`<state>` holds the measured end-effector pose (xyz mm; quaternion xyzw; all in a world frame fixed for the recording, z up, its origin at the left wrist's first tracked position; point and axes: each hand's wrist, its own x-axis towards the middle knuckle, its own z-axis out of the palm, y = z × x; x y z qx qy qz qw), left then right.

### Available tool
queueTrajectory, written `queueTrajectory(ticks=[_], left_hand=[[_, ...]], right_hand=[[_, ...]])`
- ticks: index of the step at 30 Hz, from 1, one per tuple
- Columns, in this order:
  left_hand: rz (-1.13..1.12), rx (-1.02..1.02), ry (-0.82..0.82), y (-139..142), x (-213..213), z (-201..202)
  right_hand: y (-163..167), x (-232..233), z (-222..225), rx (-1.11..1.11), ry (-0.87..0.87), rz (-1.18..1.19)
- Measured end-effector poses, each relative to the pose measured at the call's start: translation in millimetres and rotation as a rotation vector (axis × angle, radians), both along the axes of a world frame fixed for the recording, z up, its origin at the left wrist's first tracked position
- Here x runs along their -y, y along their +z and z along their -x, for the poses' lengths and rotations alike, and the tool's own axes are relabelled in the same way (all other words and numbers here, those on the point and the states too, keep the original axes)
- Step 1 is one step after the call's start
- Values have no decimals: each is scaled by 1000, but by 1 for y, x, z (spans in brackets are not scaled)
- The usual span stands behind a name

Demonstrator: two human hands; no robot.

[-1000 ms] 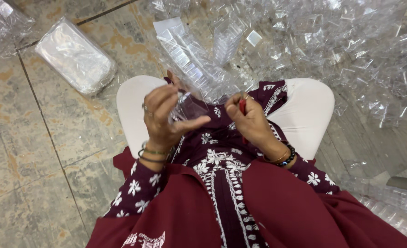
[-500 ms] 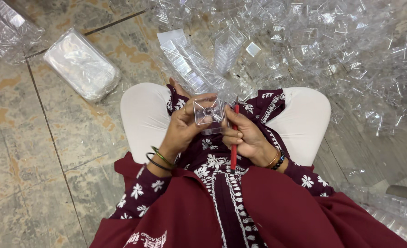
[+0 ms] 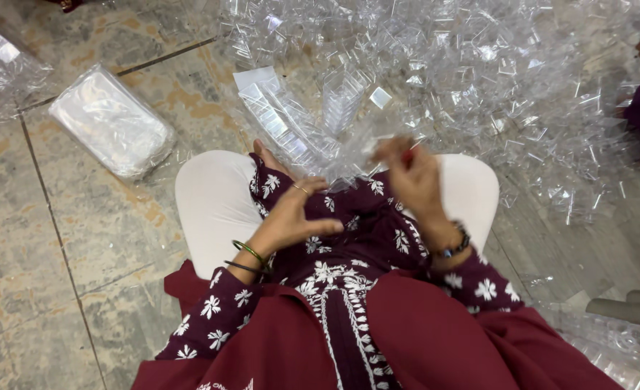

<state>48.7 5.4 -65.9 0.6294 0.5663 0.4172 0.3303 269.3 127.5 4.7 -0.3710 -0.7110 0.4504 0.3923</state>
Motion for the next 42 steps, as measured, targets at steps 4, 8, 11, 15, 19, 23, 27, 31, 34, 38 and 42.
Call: queueTrajectory(ticks=[4,8,11,15,19,23,27,31,34,38,42], left_hand=[[45,-98,344,-24,-37,36],[-24,-332,422,-46,-85,70],[243,-450,322,-62,-115,67],[326,-546,100,-80,-140,38],[364,-491,34,-98,-139,10],[524,-657,-51,-118,-124,8],[472,-743,-43,-139,-110,12],[484,-692,-23,-129,-104,17],[245,-432,76,-89,-83,15],[358,443,39,-19,-39,-15],[166,1078,74,31,-21,-40]], right_hand=[[11,-84,18,177,-134,-584],[-20,-128,77,396,-103,-733],[-46,-138,109,760,-69,-736],[-54,-140,123,911,-46,-731],[-37,-135,91,622,-5,-500],[-51,-111,20,807,-85,-122],[-106,-80,6,801,272,-117],[-109,-61,-5,718,218,256],[-70,-50,-32,121,33,463],[-39,-6,-39,-259,122,522],[-41,27,-25,-427,272,510]])
